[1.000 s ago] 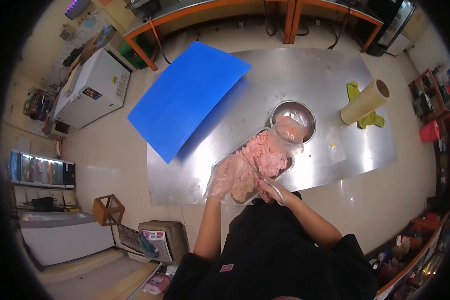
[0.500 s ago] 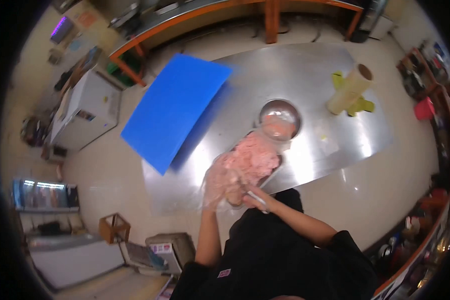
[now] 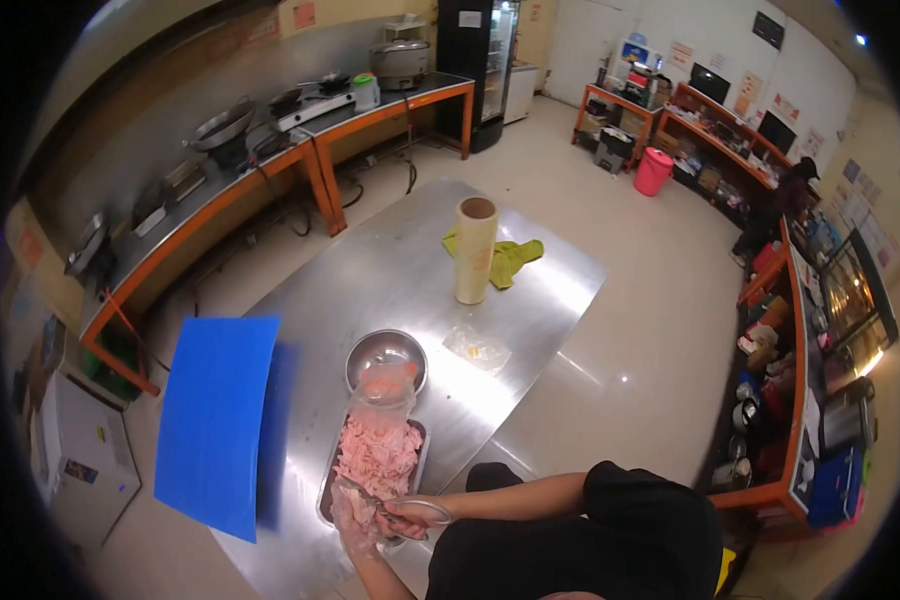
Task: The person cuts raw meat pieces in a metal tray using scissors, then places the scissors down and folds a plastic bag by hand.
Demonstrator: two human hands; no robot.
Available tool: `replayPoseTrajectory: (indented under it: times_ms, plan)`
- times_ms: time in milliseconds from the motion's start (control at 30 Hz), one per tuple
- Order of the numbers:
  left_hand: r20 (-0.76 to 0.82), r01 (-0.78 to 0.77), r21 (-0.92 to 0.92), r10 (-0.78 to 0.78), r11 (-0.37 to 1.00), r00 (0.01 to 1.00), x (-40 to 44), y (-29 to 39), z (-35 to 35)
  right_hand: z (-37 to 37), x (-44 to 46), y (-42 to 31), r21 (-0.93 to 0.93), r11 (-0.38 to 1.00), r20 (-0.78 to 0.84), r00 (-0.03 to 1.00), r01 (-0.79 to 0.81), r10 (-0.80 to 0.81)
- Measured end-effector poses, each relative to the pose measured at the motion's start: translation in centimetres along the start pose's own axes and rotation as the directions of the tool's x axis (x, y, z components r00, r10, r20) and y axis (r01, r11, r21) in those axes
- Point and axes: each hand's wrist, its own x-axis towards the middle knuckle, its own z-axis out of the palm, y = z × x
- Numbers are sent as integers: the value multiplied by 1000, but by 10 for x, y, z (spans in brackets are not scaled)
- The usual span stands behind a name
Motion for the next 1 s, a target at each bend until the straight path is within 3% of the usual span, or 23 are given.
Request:
replayPoseTrajectory:
  times_ms: [33,100,200,267,300,333,367,400,467,500,533,567,600,700,733,833,900,933,1000]
  plan:
    - [-10,134,-137,-137,981,991,1,-5,-4,1,-1,1,28,1000,-10,1000,-1,1]
    - [53,232,-142,-227,962,973,21,-32,-29,-8,0,7,21,1000,-33,999,-10,11]
    - [-165,280,-329,-347,902,923,7,-17,23,-13,1,5,-11,999,-80,996,-50,49]
    - [37,192,119,-198,974,980,30,-52,-21,-4,-9,-10,12,990,-152,979,-138,138]
    - [141,102,327,-155,939,978,33,-64,-41,-7,-12,-11,-88,991,-209,975,-98,78]
    - [273,-194,673,4,714,962,21,-44,-20,-14,-16,-8,-185,980,-248,968,-76,29]
    - [393,-425,854,163,299,905,8,-22,2,-20,-17,-1,-272,960,-266,964,-70,-5]
    - [408,-449,872,217,196,887,4,-16,5,-21,-20,-1,-260,963,-277,961,-65,-10]
    - [278,-332,814,182,477,943,16,-13,11,-48,-16,14,-229,973,-195,980,-9,-37]
    - [168,-213,691,133,691,977,20,-10,11,-23,-14,5,-209,977,-369,928,-39,-42]
    - [114,-186,709,150,680,982,19,-8,11,-14,-13,-4,-178,981,-400,917,-72,-5]
    - [51,-145,707,155,692,987,21,-4,13,-14,-14,-21,-89,967,-354,915,-238,193]
    - [85,-166,945,279,280,957,17,6,22,-18,-15,-26,-46,968,-300,928,-245,220]
    - [16,-261,760,385,595,923,17,-6,8,3,-12,-39,-229,963,-262,962,-142,79]
    - [133,-307,815,358,491,924,21,0,0,5,-9,-43,-208,966,-262,960,-152,95]
    - [-11,-25,861,67,509,998,10,36,18,3,-5,-43,-199,968,-269,958,-152,96]
    - [-26,-48,856,136,514,990,13,33,13,-3,-3,-42,-275,952,-256,965,-133,61]
    - [-31,-64,854,172,517,985,14,33,12,-3,0,-39,-239,964,-255,965,-119,56]
    - [-34,-21,868,100,497,994,16,39,12,4,6,-34,-92,992,-281,958,-91,62]
